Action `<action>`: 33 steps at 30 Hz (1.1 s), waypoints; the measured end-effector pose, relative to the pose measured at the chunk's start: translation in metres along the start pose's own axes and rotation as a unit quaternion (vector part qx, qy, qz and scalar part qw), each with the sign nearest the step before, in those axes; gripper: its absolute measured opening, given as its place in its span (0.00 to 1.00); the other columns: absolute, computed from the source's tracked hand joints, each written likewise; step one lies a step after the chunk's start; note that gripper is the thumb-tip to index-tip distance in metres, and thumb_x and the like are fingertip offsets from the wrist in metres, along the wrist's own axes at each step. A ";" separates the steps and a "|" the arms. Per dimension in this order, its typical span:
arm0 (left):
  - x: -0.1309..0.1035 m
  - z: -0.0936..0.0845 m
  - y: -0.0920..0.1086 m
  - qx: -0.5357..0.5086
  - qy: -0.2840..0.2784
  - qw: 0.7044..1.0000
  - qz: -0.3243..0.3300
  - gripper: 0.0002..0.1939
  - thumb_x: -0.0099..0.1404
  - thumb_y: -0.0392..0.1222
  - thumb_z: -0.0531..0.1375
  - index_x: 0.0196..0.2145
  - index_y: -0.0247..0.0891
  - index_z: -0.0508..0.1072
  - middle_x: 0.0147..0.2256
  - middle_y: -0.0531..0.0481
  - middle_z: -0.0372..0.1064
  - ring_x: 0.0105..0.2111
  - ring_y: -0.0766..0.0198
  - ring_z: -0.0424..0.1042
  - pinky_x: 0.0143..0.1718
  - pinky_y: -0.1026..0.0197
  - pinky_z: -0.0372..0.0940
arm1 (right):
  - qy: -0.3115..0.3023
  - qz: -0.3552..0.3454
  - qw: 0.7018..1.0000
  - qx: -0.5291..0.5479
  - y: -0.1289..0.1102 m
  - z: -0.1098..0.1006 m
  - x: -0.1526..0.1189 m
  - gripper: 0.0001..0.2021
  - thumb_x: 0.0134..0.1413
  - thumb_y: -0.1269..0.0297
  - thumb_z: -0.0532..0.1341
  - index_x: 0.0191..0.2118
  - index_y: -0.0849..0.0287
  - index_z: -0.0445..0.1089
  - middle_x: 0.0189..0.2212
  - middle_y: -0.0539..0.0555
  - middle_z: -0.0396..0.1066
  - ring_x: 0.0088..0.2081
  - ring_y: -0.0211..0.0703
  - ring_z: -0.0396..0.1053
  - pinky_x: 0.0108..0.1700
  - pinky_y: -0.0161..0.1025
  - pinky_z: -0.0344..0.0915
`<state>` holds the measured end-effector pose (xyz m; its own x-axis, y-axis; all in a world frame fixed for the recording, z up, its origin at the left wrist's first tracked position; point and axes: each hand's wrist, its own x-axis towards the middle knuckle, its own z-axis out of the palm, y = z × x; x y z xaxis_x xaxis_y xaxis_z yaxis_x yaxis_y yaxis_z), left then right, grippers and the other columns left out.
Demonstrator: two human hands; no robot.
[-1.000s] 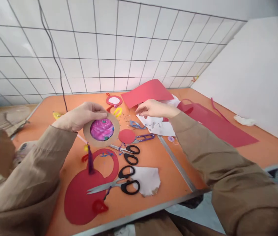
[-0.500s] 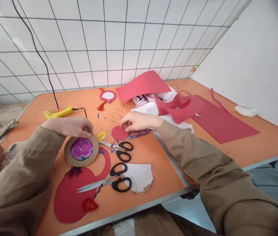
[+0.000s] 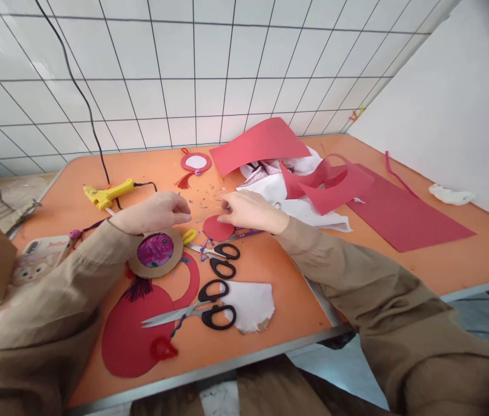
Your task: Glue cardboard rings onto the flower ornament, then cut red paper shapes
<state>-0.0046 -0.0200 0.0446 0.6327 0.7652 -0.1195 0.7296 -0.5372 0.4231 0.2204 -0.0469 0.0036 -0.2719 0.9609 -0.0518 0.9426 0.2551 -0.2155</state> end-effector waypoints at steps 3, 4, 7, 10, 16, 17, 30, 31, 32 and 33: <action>0.005 0.014 0.004 -0.011 -0.012 1.000 0.011 0.16 0.60 0.49 0.56 0.35 0.37 0.79 0.34 0.46 0.78 0.36 0.56 0.75 0.39 0.58 0.65 | -0.012 -0.004 1.000 0.004 -0.001 0.002 0.000 0.17 0.49 0.57 0.68 0.44 0.59 0.72 0.40 0.60 0.76 0.43 0.54 0.73 0.37 0.40 0.62; 0.007 0.018 0.005 -0.017 -0.010 1.000 0.009 0.16 0.60 0.49 0.56 0.35 0.37 0.79 0.34 0.45 0.78 0.35 0.55 0.75 0.39 0.58 0.66 | -0.017 -0.008 1.000 0.011 0.000 0.002 0.001 0.18 0.48 0.59 0.69 0.45 0.59 0.72 0.41 0.58 0.76 0.43 0.53 0.73 0.38 0.39 0.63; 0.011 0.027 0.006 -0.049 0.013 0.999 -0.005 0.16 0.59 0.47 0.58 0.39 0.34 0.79 0.37 0.42 0.79 0.37 0.54 0.76 0.41 0.56 0.68 | -0.019 -0.014 0.999 0.035 0.002 0.000 0.004 0.19 0.48 0.65 0.68 0.49 0.58 0.72 0.41 0.56 0.76 0.43 0.47 0.73 0.39 0.36 0.64; 0.015 0.034 0.004 -0.076 0.029 0.996 -0.021 0.19 0.59 0.45 0.59 0.44 0.32 0.77 0.40 0.40 0.79 0.40 0.54 0.77 0.44 0.56 0.69 | -0.004 -0.012 0.999 0.043 0.003 -0.001 0.004 0.13 0.50 0.66 0.66 0.44 0.60 0.74 0.39 0.57 0.77 0.42 0.48 0.74 0.39 0.37 0.64; 0.018 0.043 0.003 -0.115 0.022 0.993 -0.028 0.22 0.58 0.41 0.60 0.49 0.29 0.75 0.39 0.39 0.79 0.40 0.55 0.78 0.44 0.57 0.70 | -0.024 -0.044 0.996 0.075 0.001 0.003 0.004 0.08 0.46 0.72 0.66 0.36 0.59 0.75 0.33 0.54 0.78 0.36 0.44 0.74 0.33 0.34 0.62; 0.018 0.045 0.004 -0.121 0.024 0.992 -0.028 0.23 0.58 0.41 0.61 0.50 0.29 0.74 0.40 0.39 0.79 0.40 0.56 0.78 0.43 0.57 0.71 | -0.023 -0.049 0.995 0.085 0.000 0.002 0.004 0.07 0.47 0.73 0.64 0.36 0.59 0.75 0.33 0.52 0.78 0.36 0.41 0.74 0.34 0.33 0.63; 0.018 0.041 0.007 -0.162 0.070 0.984 -0.009 0.25 0.56 0.45 0.64 0.50 0.32 0.74 0.39 0.42 0.77 0.37 0.57 0.76 0.42 0.55 0.70 | -0.035 -0.061 0.989 0.129 -0.004 -0.003 -0.002 0.14 0.44 0.69 0.69 0.41 0.61 0.74 0.28 0.51 0.73 0.30 0.40 0.70 0.30 0.34 0.60; 0.016 0.037 0.008 -0.178 0.080 0.981 -0.010 0.25 0.58 0.46 0.63 0.51 0.31 0.74 0.40 0.41 0.77 0.38 0.57 0.76 0.43 0.55 0.70 | -0.040 -0.072 0.984 0.160 -0.003 -0.007 -0.002 0.14 0.45 0.70 0.68 0.42 0.61 0.74 0.28 0.50 0.72 0.29 0.38 0.69 0.31 0.34 0.61; 0.014 0.032 0.009 -0.204 0.089 0.975 -0.011 0.25 0.58 0.47 0.63 0.51 0.31 0.74 0.40 0.40 0.77 0.40 0.57 0.76 0.43 0.55 0.70 | -0.040 -0.082 0.975 0.203 -0.002 -0.011 -0.003 0.13 0.46 0.69 0.67 0.41 0.61 0.74 0.27 0.49 0.71 0.28 0.37 0.68 0.30 0.33 0.61; 0.011 0.028 0.010 -0.245 0.092 0.965 -0.008 0.26 0.56 0.47 0.65 0.50 0.31 0.74 0.40 0.40 0.77 0.40 0.56 0.76 0.43 0.55 0.70 | -0.030 -0.089 0.961 0.260 -0.001 -0.015 -0.003 0.10 0.47 0.67 0.67 0.38 0.62 0.74 0.26 0.48 0.70 0.27 0.36 0.67 0.30 0.33 0.61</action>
<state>0.0176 -0.0269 0.0221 0.5323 0.8465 0.0120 0.5001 -0.3258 0.8023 0.2234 -0.0485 0.0190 -0.4445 0.8955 -0.0215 0.6599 0.3112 -0.6839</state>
